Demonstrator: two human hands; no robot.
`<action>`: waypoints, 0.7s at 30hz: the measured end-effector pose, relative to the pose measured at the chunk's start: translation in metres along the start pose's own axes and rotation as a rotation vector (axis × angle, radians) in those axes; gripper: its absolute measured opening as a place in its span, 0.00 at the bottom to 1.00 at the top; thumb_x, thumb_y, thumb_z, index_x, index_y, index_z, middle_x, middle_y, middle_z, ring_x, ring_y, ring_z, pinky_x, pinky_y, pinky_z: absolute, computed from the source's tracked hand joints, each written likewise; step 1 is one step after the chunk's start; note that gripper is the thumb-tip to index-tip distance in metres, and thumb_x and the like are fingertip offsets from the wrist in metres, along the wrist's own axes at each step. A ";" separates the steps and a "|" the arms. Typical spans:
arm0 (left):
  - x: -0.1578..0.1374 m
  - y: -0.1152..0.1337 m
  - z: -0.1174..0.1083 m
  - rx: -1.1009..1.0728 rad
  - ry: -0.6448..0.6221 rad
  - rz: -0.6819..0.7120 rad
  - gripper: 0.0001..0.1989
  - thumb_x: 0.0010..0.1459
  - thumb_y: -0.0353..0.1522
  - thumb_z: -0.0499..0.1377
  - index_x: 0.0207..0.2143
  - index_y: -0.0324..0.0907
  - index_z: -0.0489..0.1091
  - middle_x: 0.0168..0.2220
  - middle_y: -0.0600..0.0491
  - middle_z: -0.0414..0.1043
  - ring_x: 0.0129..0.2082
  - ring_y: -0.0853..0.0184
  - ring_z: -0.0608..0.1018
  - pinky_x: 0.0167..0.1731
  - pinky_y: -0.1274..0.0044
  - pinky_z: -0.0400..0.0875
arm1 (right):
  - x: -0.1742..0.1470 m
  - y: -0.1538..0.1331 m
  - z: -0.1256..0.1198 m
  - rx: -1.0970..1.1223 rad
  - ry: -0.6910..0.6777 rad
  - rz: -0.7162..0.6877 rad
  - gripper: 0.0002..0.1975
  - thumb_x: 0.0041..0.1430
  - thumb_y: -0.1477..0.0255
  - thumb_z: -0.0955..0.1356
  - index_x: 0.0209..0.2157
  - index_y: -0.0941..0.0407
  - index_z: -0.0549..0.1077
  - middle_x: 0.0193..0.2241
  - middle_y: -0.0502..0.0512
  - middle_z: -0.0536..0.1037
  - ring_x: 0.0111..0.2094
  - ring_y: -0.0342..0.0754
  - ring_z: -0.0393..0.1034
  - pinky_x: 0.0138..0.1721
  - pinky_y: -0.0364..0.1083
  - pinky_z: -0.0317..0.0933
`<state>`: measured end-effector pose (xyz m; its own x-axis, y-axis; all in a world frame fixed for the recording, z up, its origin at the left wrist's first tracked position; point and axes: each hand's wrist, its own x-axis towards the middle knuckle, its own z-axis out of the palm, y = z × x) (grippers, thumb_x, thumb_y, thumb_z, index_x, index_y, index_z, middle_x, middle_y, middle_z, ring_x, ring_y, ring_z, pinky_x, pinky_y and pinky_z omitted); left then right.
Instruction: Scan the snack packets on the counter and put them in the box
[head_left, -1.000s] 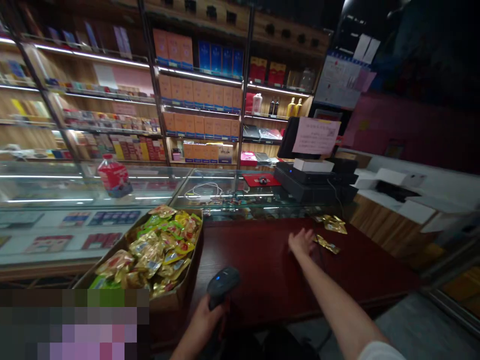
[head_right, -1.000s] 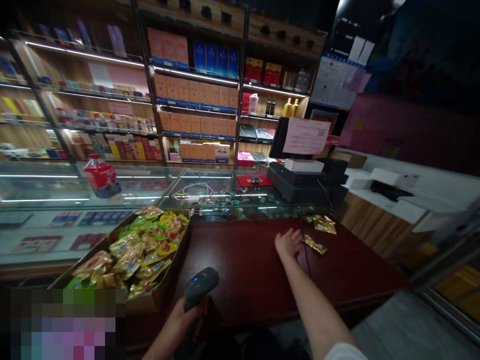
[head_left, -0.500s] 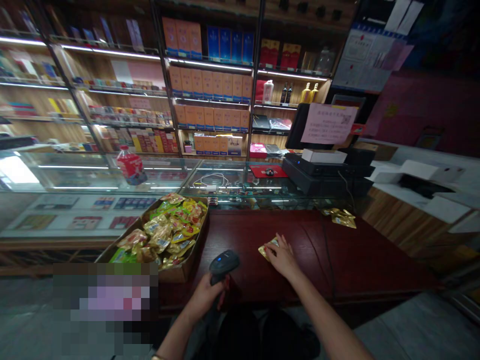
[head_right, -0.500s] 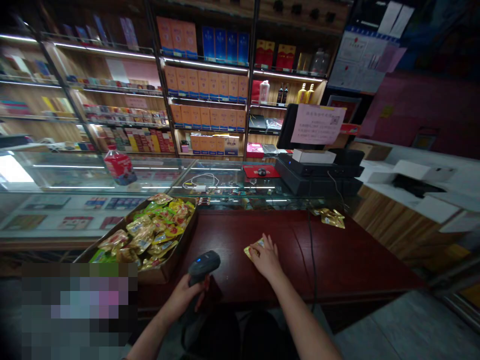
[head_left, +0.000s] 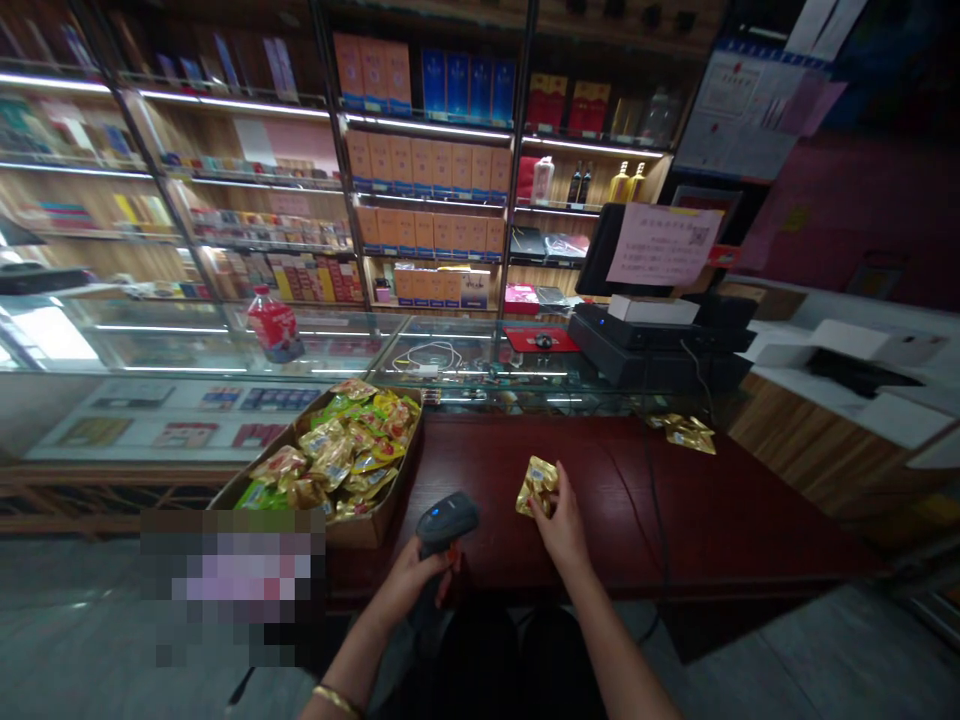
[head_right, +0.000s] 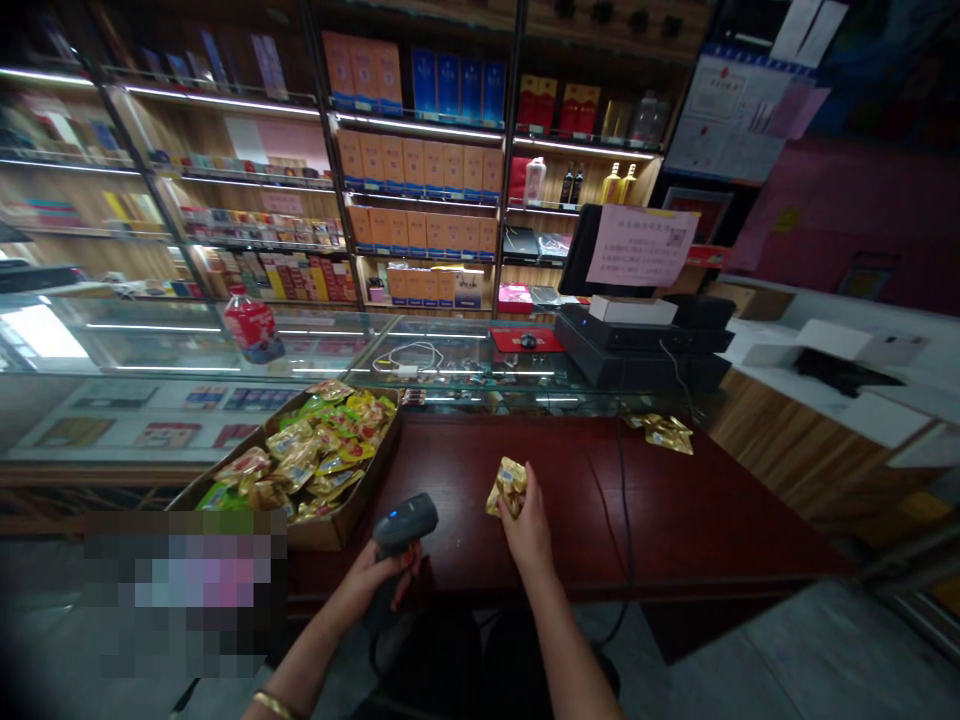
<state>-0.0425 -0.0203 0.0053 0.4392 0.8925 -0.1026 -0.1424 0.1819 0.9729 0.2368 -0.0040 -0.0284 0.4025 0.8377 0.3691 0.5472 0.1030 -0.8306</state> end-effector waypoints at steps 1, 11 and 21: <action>0.000 -0.001 -0.001 -0.019 0.000 0.007 0.26 0.48 0.52 0.71 0.32 0.38 0.73 0.27 0.52 0.75 0.15 0.73 0.69 0.14 0.80 0.62 | -0.001 0.001 0.000 0.020 0.011 -0.023 0.43 0.62 0.62 0.67 0.74 0.54 0.51 0.65 0.69 0.69 0.51 0.57 0.79 0.54 0.57 0.73; 0.001 -0.005 -0.001 0.018 0.016 0.000 0.25 0.51 0.52 0.69 0.27 0.38 0.72 0.19 0.53 0.70 0.13 0.72 0.67 0.14 0.80 0.60 | -0.008 -0.011 -0.003 -0.023 -0.027 -0.142 0.37 0.66 0.61 0.67 0.73 0.52 0.56 0.64 0.67 0.71 0.61 0.60 0.71 0.60 0.59 0.69; 0.016 -0.005 0.013 0.010 0.190 -0.055 0.16 0.46 0.41 0.64 0.34 0.41 0.71 0.19 0.58 0.70 0.11 0.71 0.67 0.12 0.80 0.60 | 0.026 -0.040 0.029 0.467 -0.104 0.081 0.52 0.53 0.54 0.75 0.73 0.53 0.53 0.53 0.65 0.79 0.43 0.56 0.82 0.43 0.55 0.79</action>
<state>-0.0231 -0.0122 0.0018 0.2704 0.9435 -0.1915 -0.1134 0.2288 0.9669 0.2043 0.0294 0.0024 0.3419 0.8996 0.2715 0.1195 0.2450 -0.9621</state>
